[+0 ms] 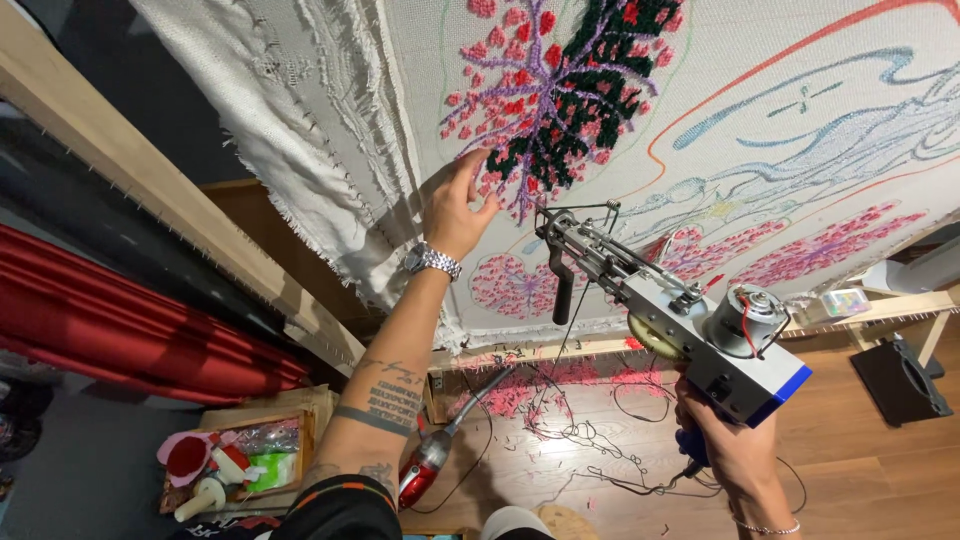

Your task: Using a tufting gun to create a pattern on a rug canvas stretched over a frame.

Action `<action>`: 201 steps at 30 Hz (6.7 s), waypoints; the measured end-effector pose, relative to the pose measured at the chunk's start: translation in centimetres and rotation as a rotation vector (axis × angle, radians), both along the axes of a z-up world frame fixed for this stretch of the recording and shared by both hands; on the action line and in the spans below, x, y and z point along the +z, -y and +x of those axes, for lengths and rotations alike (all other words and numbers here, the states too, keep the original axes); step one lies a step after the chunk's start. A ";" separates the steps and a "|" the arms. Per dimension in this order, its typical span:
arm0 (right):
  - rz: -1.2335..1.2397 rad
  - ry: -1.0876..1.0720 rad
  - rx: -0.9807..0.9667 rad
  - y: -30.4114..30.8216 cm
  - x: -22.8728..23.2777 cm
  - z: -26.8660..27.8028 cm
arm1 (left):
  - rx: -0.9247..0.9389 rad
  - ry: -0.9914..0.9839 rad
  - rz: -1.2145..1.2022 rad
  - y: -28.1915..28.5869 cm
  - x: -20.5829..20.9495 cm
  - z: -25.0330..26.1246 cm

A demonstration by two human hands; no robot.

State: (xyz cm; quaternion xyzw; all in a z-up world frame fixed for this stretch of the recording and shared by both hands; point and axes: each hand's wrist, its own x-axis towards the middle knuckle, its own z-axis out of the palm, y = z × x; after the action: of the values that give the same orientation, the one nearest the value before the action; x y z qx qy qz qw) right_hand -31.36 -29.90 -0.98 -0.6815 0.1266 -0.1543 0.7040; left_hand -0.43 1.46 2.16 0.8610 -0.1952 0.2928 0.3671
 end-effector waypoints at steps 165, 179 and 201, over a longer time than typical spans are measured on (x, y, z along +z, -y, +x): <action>-0.243 -0.077 0.138 -2.3 -3.7 6.5 | -0.396 -0.937 -0.703 6.0 -11.0 -2.8; -0.078 -0.058 0.151 -1.9 -4.2 3.9 | -0.425 -0.870 -0.443 6.2 -9.1 -5.2; -0.068 -0.186 0.158 -4.4 -5.5 5.2 | -0.461 -0.994 -0.511 4.7 -12.3 -4.4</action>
State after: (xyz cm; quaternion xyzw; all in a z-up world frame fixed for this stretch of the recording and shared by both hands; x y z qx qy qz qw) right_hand -26.13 -25.50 -6.46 -0.7242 0.1319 -0.0386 0.6757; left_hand -4.86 -3.23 -10.17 0.7147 -0.1055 -0.1941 0.6636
